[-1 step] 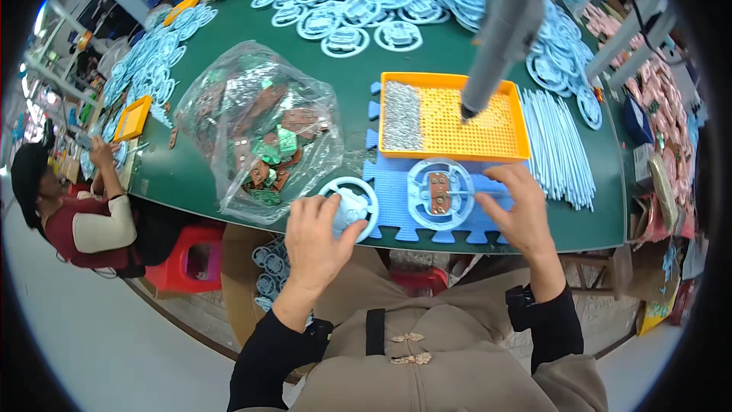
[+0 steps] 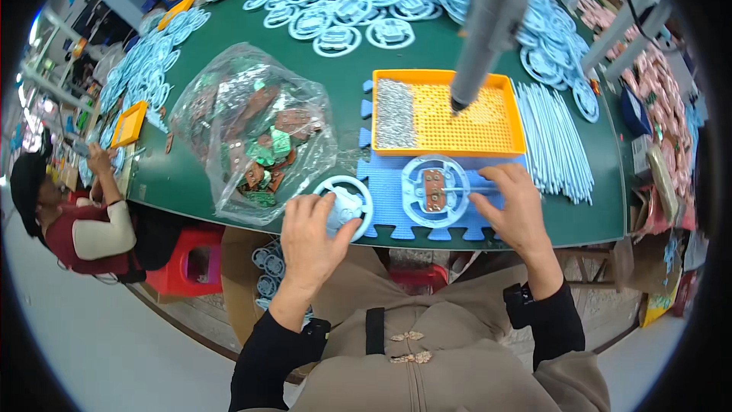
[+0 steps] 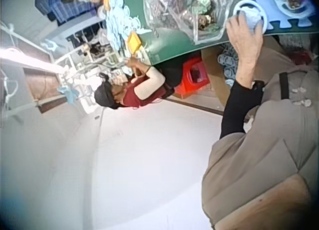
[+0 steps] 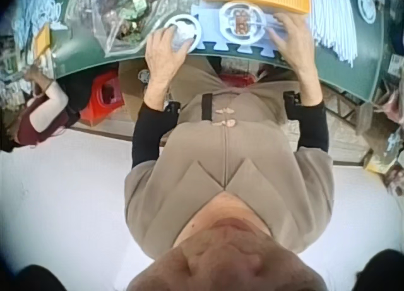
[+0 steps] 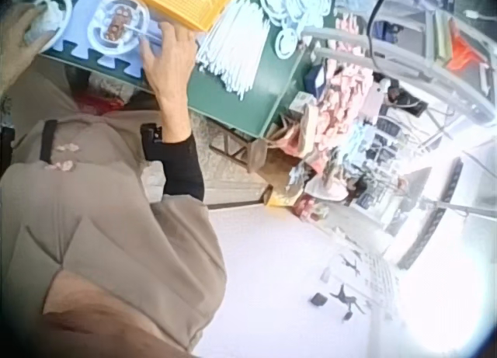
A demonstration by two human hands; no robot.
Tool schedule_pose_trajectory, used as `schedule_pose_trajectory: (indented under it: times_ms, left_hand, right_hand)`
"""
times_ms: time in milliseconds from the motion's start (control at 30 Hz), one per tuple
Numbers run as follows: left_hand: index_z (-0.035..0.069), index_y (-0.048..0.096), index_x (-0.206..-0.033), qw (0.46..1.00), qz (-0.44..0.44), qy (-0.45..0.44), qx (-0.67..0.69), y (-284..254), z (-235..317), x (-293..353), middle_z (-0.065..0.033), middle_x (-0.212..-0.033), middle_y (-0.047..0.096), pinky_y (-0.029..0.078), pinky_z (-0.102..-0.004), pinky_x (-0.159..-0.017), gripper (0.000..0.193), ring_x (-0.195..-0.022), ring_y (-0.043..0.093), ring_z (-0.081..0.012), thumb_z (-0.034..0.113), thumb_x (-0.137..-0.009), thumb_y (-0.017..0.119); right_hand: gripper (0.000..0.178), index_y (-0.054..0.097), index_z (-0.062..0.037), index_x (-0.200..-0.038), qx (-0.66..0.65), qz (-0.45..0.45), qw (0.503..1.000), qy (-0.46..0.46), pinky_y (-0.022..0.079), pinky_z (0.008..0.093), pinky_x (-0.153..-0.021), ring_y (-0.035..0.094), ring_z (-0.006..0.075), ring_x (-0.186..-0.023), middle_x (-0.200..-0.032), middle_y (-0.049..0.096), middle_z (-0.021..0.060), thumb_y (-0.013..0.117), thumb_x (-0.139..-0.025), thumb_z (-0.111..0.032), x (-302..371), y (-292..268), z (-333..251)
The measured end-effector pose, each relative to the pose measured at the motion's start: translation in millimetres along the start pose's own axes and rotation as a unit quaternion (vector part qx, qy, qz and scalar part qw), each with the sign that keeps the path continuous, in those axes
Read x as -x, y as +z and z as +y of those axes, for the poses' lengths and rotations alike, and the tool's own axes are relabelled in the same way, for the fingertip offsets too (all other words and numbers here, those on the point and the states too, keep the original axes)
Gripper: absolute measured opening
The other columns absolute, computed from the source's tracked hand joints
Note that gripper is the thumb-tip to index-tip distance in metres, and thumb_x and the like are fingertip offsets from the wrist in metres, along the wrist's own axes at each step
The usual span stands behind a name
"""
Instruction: Assembling plastic toy parts using a power screwdriver on a production line.
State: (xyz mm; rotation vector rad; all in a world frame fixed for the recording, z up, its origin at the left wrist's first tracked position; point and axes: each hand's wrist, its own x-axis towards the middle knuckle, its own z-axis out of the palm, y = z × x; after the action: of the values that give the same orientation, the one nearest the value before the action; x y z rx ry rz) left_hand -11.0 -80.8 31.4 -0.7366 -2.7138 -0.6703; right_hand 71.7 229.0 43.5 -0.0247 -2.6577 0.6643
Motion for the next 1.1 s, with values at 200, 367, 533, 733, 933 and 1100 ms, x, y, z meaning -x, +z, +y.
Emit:
schedule_pose_trajectory:
  times_ms: [200,367,533,733,933,1100]
  left_hand:
    - [0.001,0.066,-0.119,0.992,-0.041,0.084,0.079,-19.9,9.6,-33.6,-0.0163,-0.121,0.059,0.046,-0.0442,-0.099,0.057,-0.117,0.056,-0.0362,0.011,-0.066,0.084]
    - [0.004,0.065,-0.122,0.96,-0.149,0.222,0.084,2.3,61.4,-64.4,-0.0176,-0.125,0.057,0.044,-0.0469,-0.102,0.056,-0.123,0.051,-0.0413,0.014,-0.07,0.082]
    - [0.004,0.065,-0.122,0.961,-0.177,0.196,0.078,19.7,74.5,-62.9,-0.0179,-0.123,0.056,0.044,-0.0466,-0.1,0.055,-0.121,0.051,-0.0407,0.014,-0.071,0.082]
    - [0.004,0.065,-0.123,0.965,-0.157,0.196,0.082,30.2,74.9,-60.3,-0.0168,-0.125,0.055,0.045,-0.0451,-0.1,0.055,-0.12,0.053,-0.0384,0.011,-0.071,0.081]
    - [0.004,0.064,-0.126,0.962,-0.185,0.159,0.122,31.0,78.2,-61.9,-0.0171,-0.127,0.055,0.045,-0.0422,-0.1,0.056,-0.119,0.054,-0.0355,0.009,-0.073,0.079]
    - [0.003,0.063,-0.127,0.964,-0.187,0.162,0.099,33.0,79.2,-61.7,-0.0175,-0.127,0.055,0.045,-0.0412,-0.1,0.056,-0.118,0.055,-0.0351,0.009,-0.074,0.079]
  right_hand:
    - [0.022,0.069,-0.0093,-0.1,0.004,-0.021,1.0,-0.022,0.04,0.0405,-0.078,0.055,0.0276,-0.087,-0.089,0.057,0.007,0.074,-0.078,-0.011,5.3,17.6,8.0]
    - [0.016,0.073,-0.0127,-0.096,-0.046,-0.009,0.999,-0.009,0.037,0.0387,-0.077,0.055,0.0241,-0.087,-0.086,0.057,0.0045,0.071,-0.08,-0.009,3.6,28.5,9.1]
    - [0.016,0.073,-0.0127,-0.094,-0.06,0.032,0.998,-0.007,0.036,0.0379,-0.076,0.055,0.0226,-0.086,-0.084,0.056,0.0035,0.072,-0.078,-0.009,5.8,34.9,11.9]
    - [0.015,0.073,-0.0124,-0.092,-0.073,0.063,0.995,-0.01,0.035,0.0375,-0.076,0.055,0.0211,-0.085,-0.083,0.056,0.0026,0.072,-0.077,-0.01,8.1,39.2,16.4]
    - [0.014,0.073,-0.0122,-0.092,-0.081,0.063,0.995,-0.012,0.036,0.0383,-0.076,0.055,0.0212,-0.086,-0.084,0.056,0.0031,0.071,-0.078,-0.011,10.0,40.4,19.6]
    - [0.013,0.073,-0.0118,-0.092,-0.084,0.064,0.994,-0.015,0.037,0.0389,-0.075,0.055,0.0216,-0.087,-0.085,0.056,0.0037,0.071,-0.079,-0.013,11.1,42.2,19.8]
